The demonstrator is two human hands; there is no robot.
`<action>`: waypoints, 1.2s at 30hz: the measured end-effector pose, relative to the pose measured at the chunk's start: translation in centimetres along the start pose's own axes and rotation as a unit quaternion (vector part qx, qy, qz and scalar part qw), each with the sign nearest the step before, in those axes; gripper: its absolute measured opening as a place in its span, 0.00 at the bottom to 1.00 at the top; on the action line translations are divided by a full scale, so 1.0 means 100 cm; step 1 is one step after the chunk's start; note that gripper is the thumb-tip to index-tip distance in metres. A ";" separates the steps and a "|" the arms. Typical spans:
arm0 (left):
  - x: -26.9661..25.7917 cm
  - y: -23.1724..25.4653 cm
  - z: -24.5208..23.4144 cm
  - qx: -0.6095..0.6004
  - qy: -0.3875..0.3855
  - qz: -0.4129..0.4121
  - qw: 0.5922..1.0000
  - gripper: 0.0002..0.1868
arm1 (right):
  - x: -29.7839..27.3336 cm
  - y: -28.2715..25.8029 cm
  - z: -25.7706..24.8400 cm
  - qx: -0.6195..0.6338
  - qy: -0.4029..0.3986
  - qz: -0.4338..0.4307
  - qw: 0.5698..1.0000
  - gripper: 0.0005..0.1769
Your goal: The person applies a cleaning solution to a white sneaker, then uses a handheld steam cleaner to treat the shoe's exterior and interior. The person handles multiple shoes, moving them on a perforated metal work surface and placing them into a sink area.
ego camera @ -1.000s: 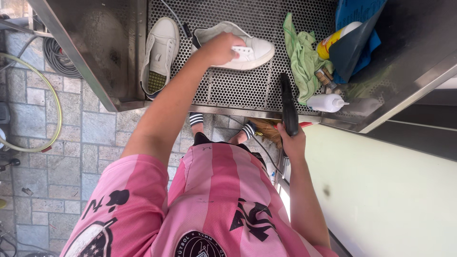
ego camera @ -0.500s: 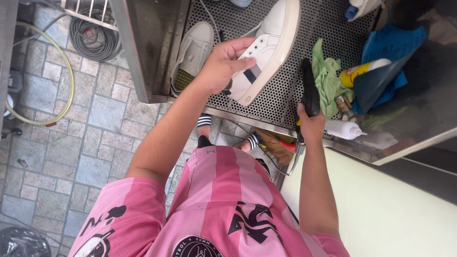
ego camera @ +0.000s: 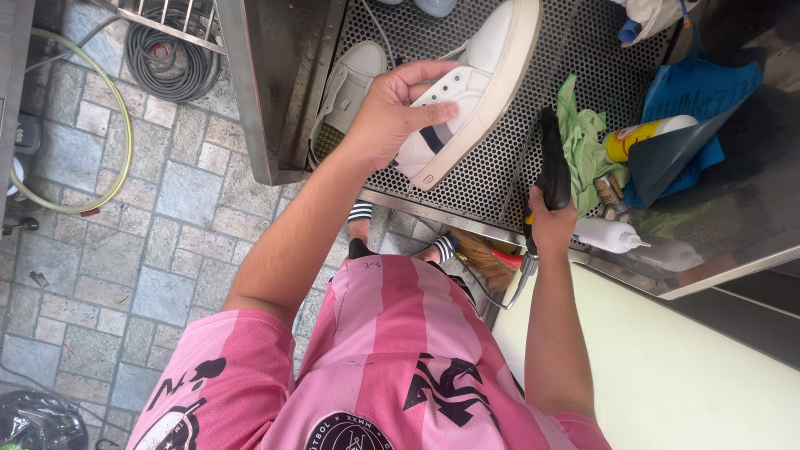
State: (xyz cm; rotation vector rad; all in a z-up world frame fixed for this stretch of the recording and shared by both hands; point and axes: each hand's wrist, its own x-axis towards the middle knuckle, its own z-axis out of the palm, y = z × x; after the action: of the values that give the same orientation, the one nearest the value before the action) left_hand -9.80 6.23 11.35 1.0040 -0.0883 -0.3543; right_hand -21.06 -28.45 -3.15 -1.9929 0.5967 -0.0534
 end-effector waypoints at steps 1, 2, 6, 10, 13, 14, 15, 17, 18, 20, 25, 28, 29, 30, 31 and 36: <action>-0.001 0.002 0.002 -0.001 -0.004 -0.005 1.000 0.28 | 0.000 -0.001 0.001 -0.006 0.003 -0.004 1.000 0.17; -0.001 0.004 0.004 -0.002 -0.008 -0.009 1.000 0.30 | -0.001 -0.002 0.001 -0.012 0.004 0.000 1.000 0.17; 0.001 0.004 0.010 0.002 0.011 -0.019 1.000 0.30 | -0.003 -0.004 0.001 -0.016 0.002 0.010 1.000 0.17; 0.004 0.000 0.006 -0.030 -0.012 -0.010 0.999 0.29 | -0.002 -0.004 0.000 -0.037 0.004 0.010 0.999 0.17; 0.009 -0.006 -0.001 -0.065 -0.030 -0.011 0.997 0.30 | -0.002 -0.002 0.001 0.019 0.000 0.009 1.000 0.16; 0.012 -0.008 -0.003 -0.077 -0.035 -0.012 0.996 0.31 | -0.001 -0.002 0.001 0.012 0.000 0.009 1.000 0.15; 0.014 -0.009 -0.006 -0.085 -0.038 -0.017 0.995 0.31 | -0.001 -0.002 0.000 0.006 0.000 0.008 1.000 0.14; 0.019 -0.011 -0.011 -0.102 -0.045 -0.026 0.993 0.32 | 0.001 -0.002 0.001 0.005 0.000 0.006 1.000 0.14; 0.022 -0.012 -0.013 -0.109 -0.044 -0.032 0.993 0.32 | 0.001 -0.002 0.001 0.010 0.000 0.005 1.000 0.13; 0.027 -0.015 -0.018 -0.123 -0.043 -0.045 0.990 0.32 | 0.001 -0.001 0.000 0.011 -0.002 0.011 1.000 0.13; 0.046 -0.033 -0.033 -0.057 -0.040 -0.056 0.996 0.32 | 0.002 0.003 -0.005 -0.030 -0.003 -0.016 0.999 0.15; 0.064 -0.059 -0.038 0.140 -0.038 -0.002 0.989 0.31 | -0.003 0.010 -0.017 0.140 -0.145 0.002 0.979 0.23; 0.071 -0.070 -0.038 0.218 -0.038 0.018 0.975 0.30 | -0.007 0.012 -0.020 0.123 -0.149 -0.009 0.981 0.23; 0.079 -0.081 -0.036 0.283 -0.043 0.065 0.956 0.31 | -0.012 0.014 -0.023 0.106 -0.152 -0.020 0.983 0.23; 0.086 -0.094 -0.033 0.344 -0.049 0.114 0.931 0.31 | -0.017 0.014 -0.026 0.089 -0.154 -0.032 0.984 0.23; 0.103 -0.149 -0.013 0.585 -0.051 0.076 0.806 0.26 | -0.052 0.012 -0.053 -0.014 -0.119 0.015 0.993 0.20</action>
State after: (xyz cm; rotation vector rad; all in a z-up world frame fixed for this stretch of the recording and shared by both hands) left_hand -3.57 -3.36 -2.81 2.1950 -0.5317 -0.1765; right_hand -27.62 -31.00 -0.52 -1.9812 0.4756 0.2093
